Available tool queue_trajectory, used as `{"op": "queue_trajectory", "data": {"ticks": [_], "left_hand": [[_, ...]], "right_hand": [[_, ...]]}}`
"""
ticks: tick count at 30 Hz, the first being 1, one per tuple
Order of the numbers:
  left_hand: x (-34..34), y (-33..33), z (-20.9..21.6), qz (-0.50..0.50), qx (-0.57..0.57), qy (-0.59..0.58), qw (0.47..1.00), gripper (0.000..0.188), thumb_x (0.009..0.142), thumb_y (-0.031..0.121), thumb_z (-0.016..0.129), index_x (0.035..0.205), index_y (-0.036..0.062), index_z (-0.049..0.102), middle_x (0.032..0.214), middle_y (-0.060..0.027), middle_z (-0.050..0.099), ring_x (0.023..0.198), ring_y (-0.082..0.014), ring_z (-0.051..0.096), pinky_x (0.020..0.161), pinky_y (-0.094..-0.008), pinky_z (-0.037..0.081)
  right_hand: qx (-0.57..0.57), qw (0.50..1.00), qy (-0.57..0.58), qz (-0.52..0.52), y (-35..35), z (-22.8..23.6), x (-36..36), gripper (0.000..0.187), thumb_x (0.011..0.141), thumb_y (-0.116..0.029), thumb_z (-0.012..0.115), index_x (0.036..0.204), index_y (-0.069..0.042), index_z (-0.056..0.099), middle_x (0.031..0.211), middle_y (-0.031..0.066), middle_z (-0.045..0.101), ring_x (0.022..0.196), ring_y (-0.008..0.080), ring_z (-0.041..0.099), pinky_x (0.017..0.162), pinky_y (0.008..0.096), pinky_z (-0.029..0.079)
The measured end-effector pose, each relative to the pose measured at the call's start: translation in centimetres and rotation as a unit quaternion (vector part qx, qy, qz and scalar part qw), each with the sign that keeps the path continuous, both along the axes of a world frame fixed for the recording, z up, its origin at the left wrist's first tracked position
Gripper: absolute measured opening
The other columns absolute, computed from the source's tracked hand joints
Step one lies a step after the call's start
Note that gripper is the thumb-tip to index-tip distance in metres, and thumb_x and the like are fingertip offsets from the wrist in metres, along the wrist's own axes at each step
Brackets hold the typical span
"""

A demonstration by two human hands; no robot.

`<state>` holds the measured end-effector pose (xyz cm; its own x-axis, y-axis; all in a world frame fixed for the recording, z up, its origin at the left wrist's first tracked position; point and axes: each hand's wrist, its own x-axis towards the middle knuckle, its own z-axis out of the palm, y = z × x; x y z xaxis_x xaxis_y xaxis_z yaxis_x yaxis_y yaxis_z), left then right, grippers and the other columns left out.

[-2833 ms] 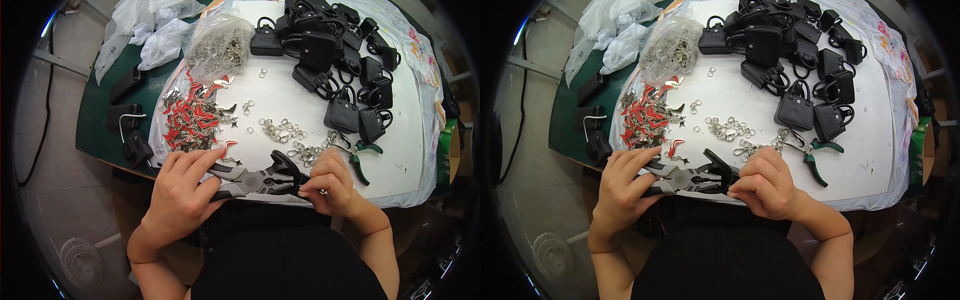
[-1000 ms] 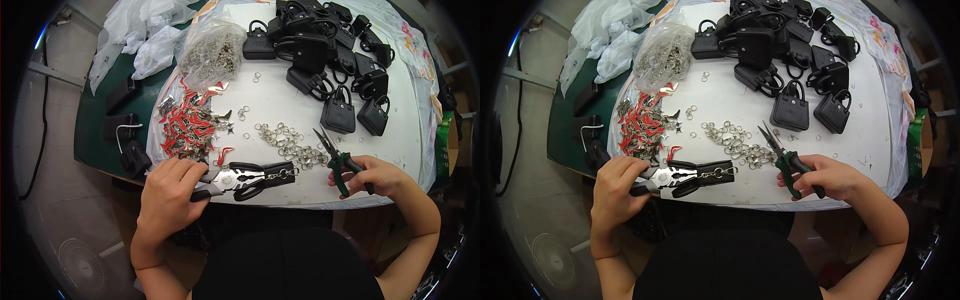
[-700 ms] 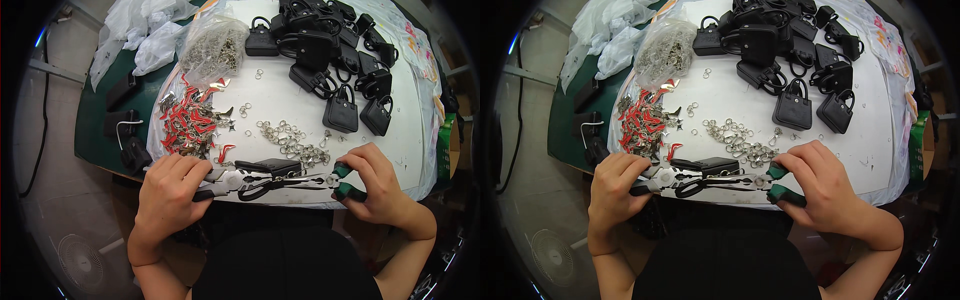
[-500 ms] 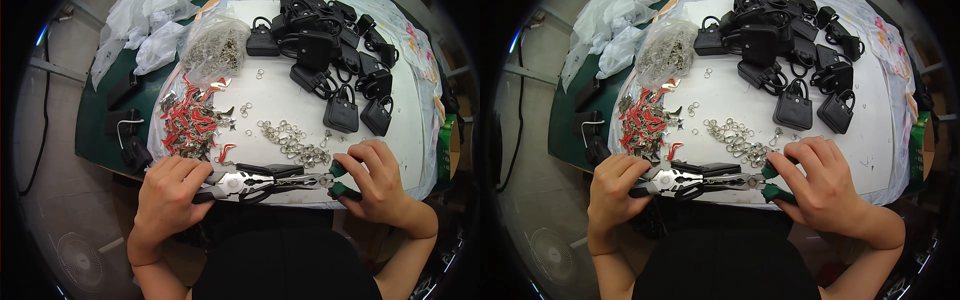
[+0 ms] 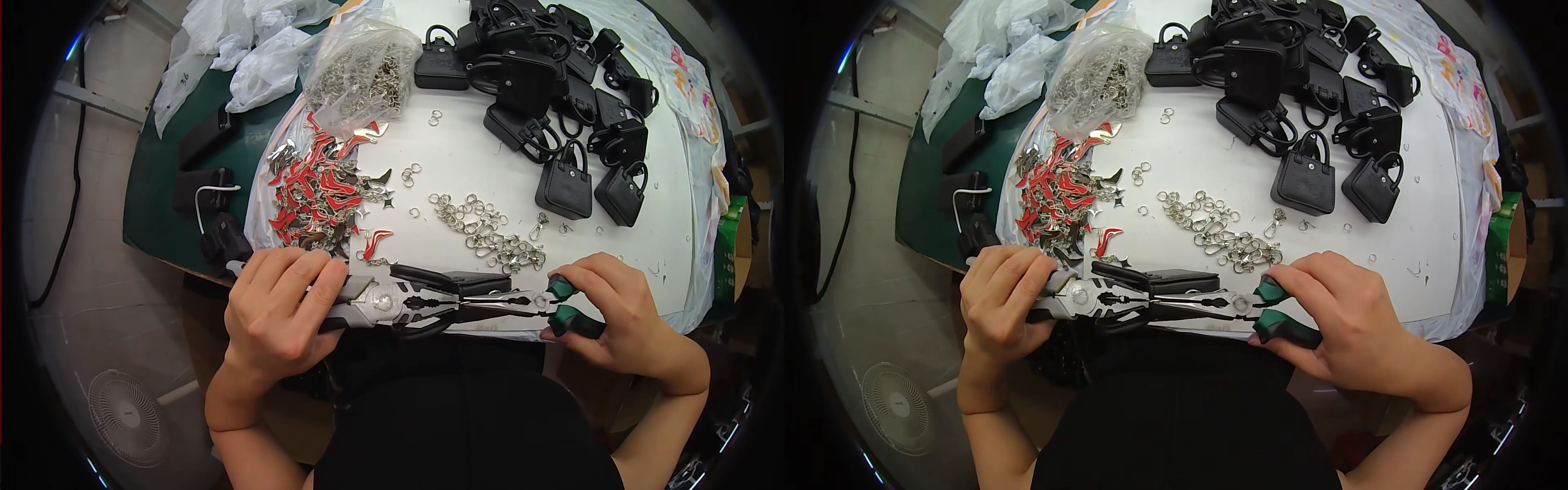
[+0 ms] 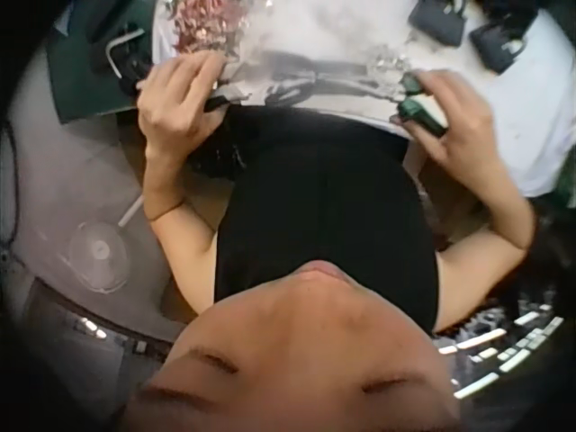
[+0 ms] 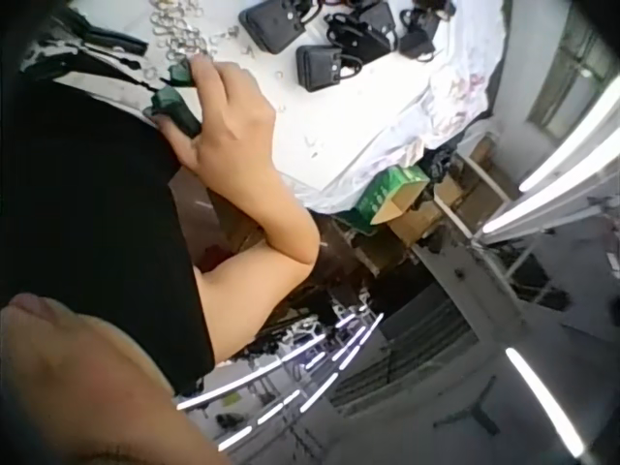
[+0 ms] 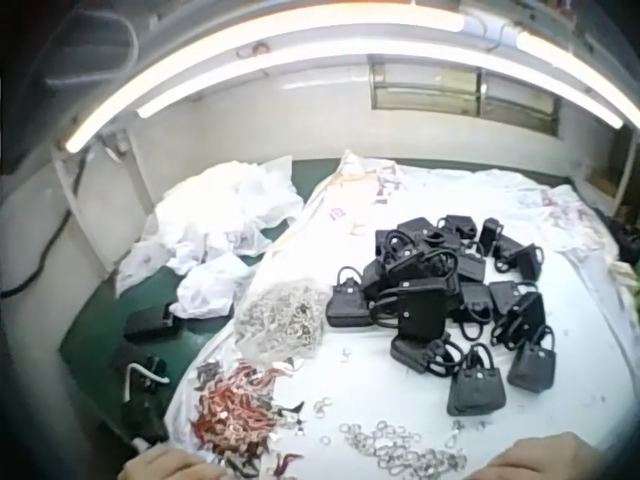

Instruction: The person attaches metal rings and charms to small black bag-shaped accessories, using two pairs of pliers to open and close the jump rings.

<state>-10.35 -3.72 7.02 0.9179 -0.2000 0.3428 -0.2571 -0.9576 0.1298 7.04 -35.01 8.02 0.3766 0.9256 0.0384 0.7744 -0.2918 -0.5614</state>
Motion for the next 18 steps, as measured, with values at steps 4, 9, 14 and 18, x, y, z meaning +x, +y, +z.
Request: {"op": "queue_trajectory", "data": {"ticks": [4, 9, 14, 18], "left_hand": [[0.2, 0.0, 0.3, -0.010, 0.013, -0.014, 1.000, 0.064, 0.041, 0.018, 0.071, 0.101, -0.0030, 0.066, 0.095, -0.0128, 0.063, 0.079, -0.0295, 0.061, 0.068, -0.0412, 0.050], [0.5, -0.6, 0.3, 0.025, -0.040, 0.035, 0.998, 0.059, 0.045, 0.014, 0.079, 0.101, 0.0000, 0.066, 0.095, -0.0102, 0.063, 0.082, -0.0287, 0.061, 0.070, -0.0409, 0.049], [-0.6, -1.4, -1.4, 0.076, -0.112, 0.108, 0.985, 0.050, 0.058, 0.020, 0.090, 0.098, 0.0028, 0.066, 0.094, -0.0090, 0.063, 0.082, -0.0286, 0.061, 0.069, -0.0391, 0.050], [-3.0, -2.5, -5.1, 0.105, -0.157, 0.141, 0.972, 0.053, 0.059, 0.025, 0.092, 0.098, 0.0027, 0.065, 0.096, -0.0090, 0.061, 0.084, -0.0291, 0.061, 0.070, -0.0384, 0.051]], "right_hand": [[-0.009, 1.000, 0.027, -0.007, -0.2, 0.3, 0.1, 0.056, 0.068, -0.022, 0.087, 0.113, 0.001, 0.063, 0.093, 0.0138, 0.064, 0.079, 0.0306, 0.064, 0.064, 0.0381, 0.051], [0.005, 0.999, -0.051, -0.008, -0.1, 0.3, 0.0, 0.058, 0.062, -0.017, 0.087, 0.113, -0.001, 0.063, 0.092, 0.0122, 0.063, 0.078, 0.0291, 0.062, 0.063, 0.0380, 0.050], [-0.029, 0.992, -0.121, 0.004, -1.0, 0.2, 0.8, 0.059, 0.056, -0.013, 0.085, 0.109, -0.002, 0.062, 0.091, 0.0095, 0.061, 0.077, 0.0271, 0.059, 0.064, 0.0385, 0.048], [-0.056, 0.989, -0.133, -0.034, -3.1, 0.2, 1.2, 0.056, 0.057, -0.013, 0.085, 0.107, -0.003, 0.062, 0.092, 0.0093, 0.061, 0.077, 0.0280, 0.059, 0.065, 0.0395, 0.047]]}}
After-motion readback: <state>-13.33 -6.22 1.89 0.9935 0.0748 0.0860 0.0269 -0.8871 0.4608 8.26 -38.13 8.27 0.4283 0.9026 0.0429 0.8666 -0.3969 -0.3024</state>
